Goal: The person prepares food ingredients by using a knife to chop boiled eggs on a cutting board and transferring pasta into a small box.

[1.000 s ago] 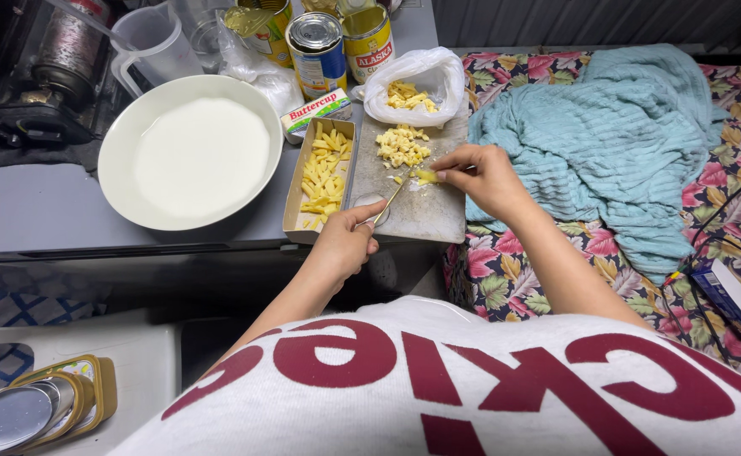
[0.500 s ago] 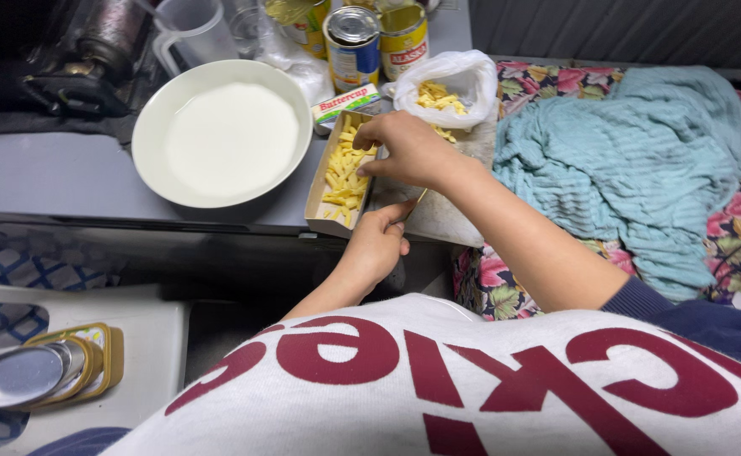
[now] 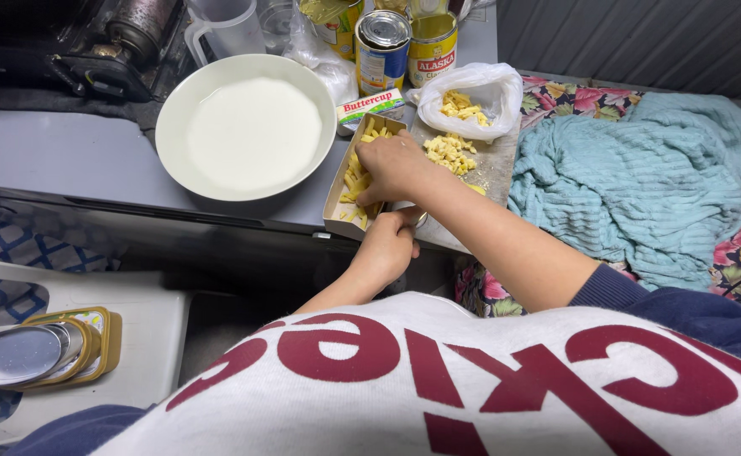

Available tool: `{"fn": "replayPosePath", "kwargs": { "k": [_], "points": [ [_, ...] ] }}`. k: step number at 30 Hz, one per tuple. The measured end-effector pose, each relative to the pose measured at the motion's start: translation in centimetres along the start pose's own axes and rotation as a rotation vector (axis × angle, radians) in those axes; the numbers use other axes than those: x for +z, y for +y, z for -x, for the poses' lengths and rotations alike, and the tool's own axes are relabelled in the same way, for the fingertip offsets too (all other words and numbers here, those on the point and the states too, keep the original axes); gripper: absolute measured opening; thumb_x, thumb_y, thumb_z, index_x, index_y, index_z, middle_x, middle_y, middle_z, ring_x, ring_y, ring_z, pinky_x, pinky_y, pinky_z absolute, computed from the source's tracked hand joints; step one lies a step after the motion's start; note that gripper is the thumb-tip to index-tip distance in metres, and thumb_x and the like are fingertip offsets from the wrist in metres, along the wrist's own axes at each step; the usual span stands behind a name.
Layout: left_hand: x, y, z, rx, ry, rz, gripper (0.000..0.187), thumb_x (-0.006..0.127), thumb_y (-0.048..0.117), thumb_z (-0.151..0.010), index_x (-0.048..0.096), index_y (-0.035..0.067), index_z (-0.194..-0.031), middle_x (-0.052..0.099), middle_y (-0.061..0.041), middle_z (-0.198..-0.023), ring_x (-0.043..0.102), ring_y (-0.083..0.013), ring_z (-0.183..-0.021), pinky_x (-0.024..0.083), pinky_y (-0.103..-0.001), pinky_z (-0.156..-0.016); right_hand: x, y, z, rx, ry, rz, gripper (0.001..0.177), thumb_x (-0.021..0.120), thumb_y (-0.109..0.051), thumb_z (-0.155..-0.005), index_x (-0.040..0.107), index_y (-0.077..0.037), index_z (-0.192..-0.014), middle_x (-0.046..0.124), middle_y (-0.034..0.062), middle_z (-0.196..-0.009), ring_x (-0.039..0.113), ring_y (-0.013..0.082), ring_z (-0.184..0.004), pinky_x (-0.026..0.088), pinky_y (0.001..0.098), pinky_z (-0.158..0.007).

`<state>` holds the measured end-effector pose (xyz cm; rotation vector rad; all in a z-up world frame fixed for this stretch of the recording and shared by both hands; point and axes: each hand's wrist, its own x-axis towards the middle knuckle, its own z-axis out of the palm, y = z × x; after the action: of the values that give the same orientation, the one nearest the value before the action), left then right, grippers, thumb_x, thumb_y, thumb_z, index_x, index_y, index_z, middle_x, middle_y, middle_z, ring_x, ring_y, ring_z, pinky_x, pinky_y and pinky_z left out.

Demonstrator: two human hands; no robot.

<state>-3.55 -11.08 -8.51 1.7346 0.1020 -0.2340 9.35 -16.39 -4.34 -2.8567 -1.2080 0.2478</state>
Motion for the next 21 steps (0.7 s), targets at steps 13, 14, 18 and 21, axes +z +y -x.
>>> {"fn": "replayPosePath", "kwargs": {
  "k": [13, 14, 18, 21],
  "points": [
    [0.0, -0.6, -1.2, -0.058, -0.032, -0.068, 0.04, 0.043, 0.001, -0.095, 0.067, 0.001, -0.127, 0.07, -0.017, -0.085, 0.063, -0.0155, -0.064, 0.054, -0.033, -0.068, 0.4, -0.3, 1.1, -0.031, 0.139, -0.137, 0.031, 0.088, -0.02, -0.064, 0.075, -0.006, -0.089, 0.074, 0.0128, -0.085, 0.072, 0.0331, -0.085, 0.055, 0.0456, -0.075],
    [0.2, -0.6, -1.2, -0.058, -0.01, -0.008, 0.03, 0.044, 0.001, -0.095, 0.064, -0.002, -0.117, 0.069, -0.015, -0.083, 0.063, -0.0171, -0.063, 0.054, -0.035, -0.067, 1.0, -0.8, 1.0, -0.026, 0.155, -0.044, 0.032, 0.089, -0.024, -0.066, 0.075, -0.005, -0.088, 0.074, 0.0135, -0.086, 0.072, 0.0333, -0.086, 0.056, 0.0457, -0.075],
    [-0.1, -0.6, -1.0, -0.063, -0.007, -0.041, 0.018, 0.045, 0.003, -0.096, 0.061, -0.004, -0.097, 0.067, -0.014, -0.077, 0.063, -0.0197, -0.062, 0.052, -0.037, -0.064, 2.3, -0.8, 0.9, -0.051, 0.342, 0.08, 0.011, 0.081, -0.013, -0.079, 0.076, -0.009, -0.087, 0.074, 0.0129, -0.087, 0.074, 0.0329, -0.087, 0.057, 0.0453, -0.075],
    [-0.1, -0.3, -0.9, -0.066, -0.028, -0.064, 0.025, 0.044, 0.0, -0.096, 0.066, -0.009, -0.103, 0.067, -0.016, -0.08, 0.064, -0.0179, -0.064, 0.054, -0.036, -0.068, 1.4, -0.4, 1.7, 0.025, 0.264, -0.113, 0.013, 0.08, -0.015, -0.076, 0.078, -0.008, -0.087, 0.075, 0.0149, -0.084, 0.072, 0.0356, -0.083, 0.056, 0.0472, -0.075]
  ]
}}
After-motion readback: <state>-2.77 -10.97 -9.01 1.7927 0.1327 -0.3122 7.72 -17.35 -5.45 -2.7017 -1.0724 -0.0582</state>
